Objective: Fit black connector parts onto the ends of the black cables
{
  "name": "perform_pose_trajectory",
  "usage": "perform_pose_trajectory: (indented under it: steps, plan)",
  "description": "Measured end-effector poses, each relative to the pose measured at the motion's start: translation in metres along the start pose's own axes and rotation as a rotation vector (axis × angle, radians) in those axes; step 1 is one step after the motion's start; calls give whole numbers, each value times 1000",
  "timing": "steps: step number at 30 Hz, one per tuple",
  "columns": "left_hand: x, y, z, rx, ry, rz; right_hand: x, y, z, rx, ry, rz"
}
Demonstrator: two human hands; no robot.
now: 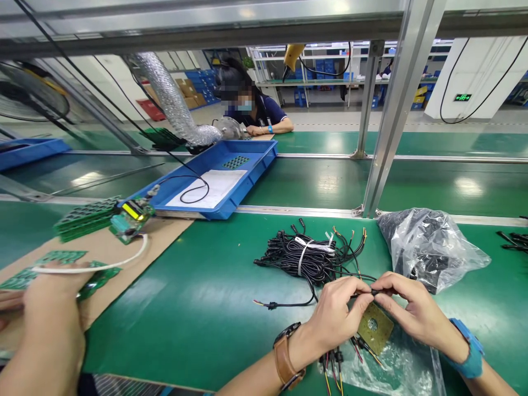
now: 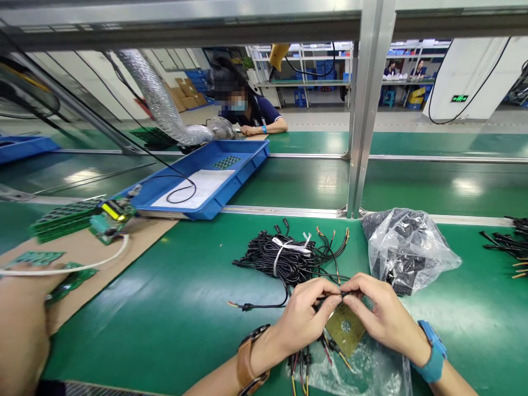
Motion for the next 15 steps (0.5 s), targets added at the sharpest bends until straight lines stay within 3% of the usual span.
perform_pose_trajectory:
  steps: [6,10,15]
  plan:
    - [2,9,-1,-111,10,-127,-2,0,6,32,-101,19]
    - [5,10,-5,-128,-15,-84,-4,3,9,24,-100,42]
    - [4,4,-9,-72,-35,-27,-2,-1,8,2,16,51]
Point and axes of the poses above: each hand's wrist, its own x-axis towards the middle knuckle, its own y-axis out of the back of the hand, z = x × y, the point moved 1 cm from there along x, towards the middle knuckle, and after that the axes turned 3 degrees about -z, right-handed, at the moved point
